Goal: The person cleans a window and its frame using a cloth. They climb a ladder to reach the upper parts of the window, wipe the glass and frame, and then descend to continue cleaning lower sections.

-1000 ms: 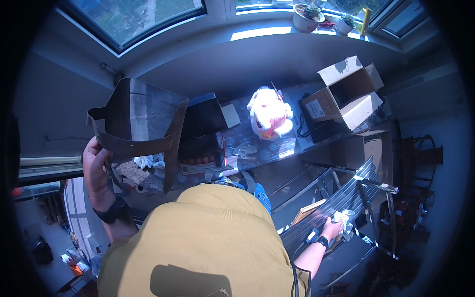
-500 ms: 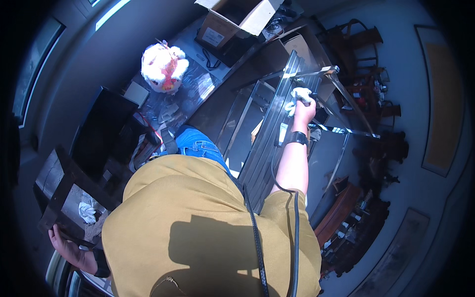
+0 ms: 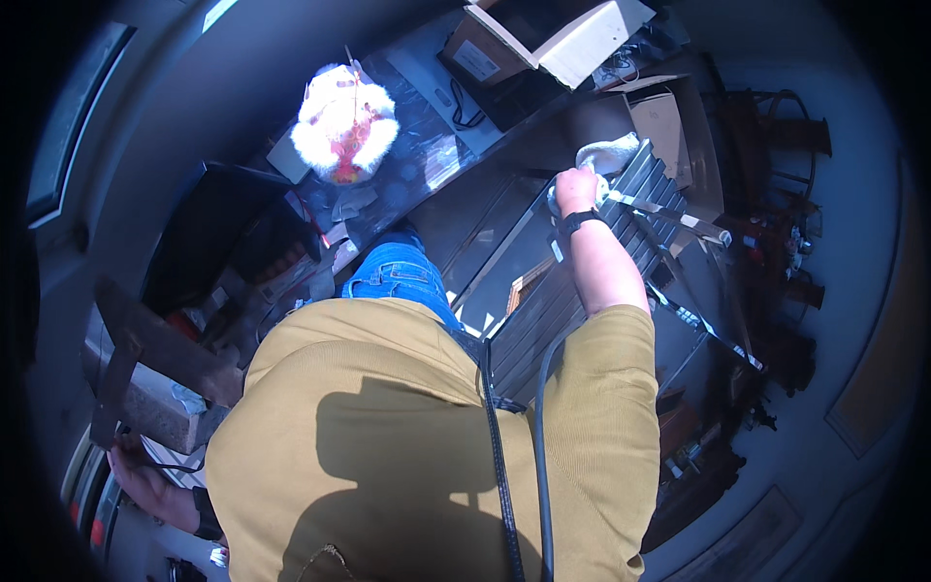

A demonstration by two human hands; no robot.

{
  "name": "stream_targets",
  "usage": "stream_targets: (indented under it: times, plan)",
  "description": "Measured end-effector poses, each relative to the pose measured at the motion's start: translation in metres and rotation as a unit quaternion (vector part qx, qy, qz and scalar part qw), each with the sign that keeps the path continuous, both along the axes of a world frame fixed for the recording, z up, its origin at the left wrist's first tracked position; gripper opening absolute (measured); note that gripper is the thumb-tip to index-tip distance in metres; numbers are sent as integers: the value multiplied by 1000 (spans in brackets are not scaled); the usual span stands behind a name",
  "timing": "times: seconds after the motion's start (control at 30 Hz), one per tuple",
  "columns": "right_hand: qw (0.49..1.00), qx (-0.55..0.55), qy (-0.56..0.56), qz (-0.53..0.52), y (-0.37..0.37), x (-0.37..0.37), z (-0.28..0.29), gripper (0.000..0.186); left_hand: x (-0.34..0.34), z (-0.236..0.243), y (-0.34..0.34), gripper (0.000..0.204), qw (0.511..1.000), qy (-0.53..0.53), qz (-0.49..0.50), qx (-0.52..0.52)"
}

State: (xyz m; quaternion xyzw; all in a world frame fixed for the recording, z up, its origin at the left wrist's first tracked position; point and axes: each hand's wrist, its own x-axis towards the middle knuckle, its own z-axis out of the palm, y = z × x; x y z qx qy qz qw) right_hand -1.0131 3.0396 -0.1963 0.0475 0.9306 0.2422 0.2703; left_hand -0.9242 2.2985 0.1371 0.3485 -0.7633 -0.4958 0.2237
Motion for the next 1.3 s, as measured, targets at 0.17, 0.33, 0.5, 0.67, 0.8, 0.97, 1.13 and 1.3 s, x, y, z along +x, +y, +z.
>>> stream_targets:
  times: [0.17,0.33,0.5,0.67,0.8,0.97,1.13,1.3]
  plan:
    - [868,-153,-397,-255,-65,40,-36,27,-5,-4,9,24,993,38,20,114]
    - [713,-403,-432,-377,-104,41,-25,50,-9,-9,10,17,993,61,-2,104]
    - [658,-449,-325,-510,-105,33,-25,50,-13,12,-9,14,992,86,-18,91]
    - [759,-374,-287,-449,-101,33,-32,53,-23,40,-49,13,990,131,-26,39]
    - [728,-383,-251,-511,-112,51,-34,56,-34,64,-82,13,981,189,-41,18]
    - [657,-447,-165,-584,-142,81,9,48,-53,69,-111,22,957,265,-105,60]
    - [615,-636,-42,-464,-177,91,125,46,-69,35,-120,31,947,273,-51,164]
    - [495,-723,38,-481,-198,23,215,44,-56,-2,-104,44,947,256,-8,192]
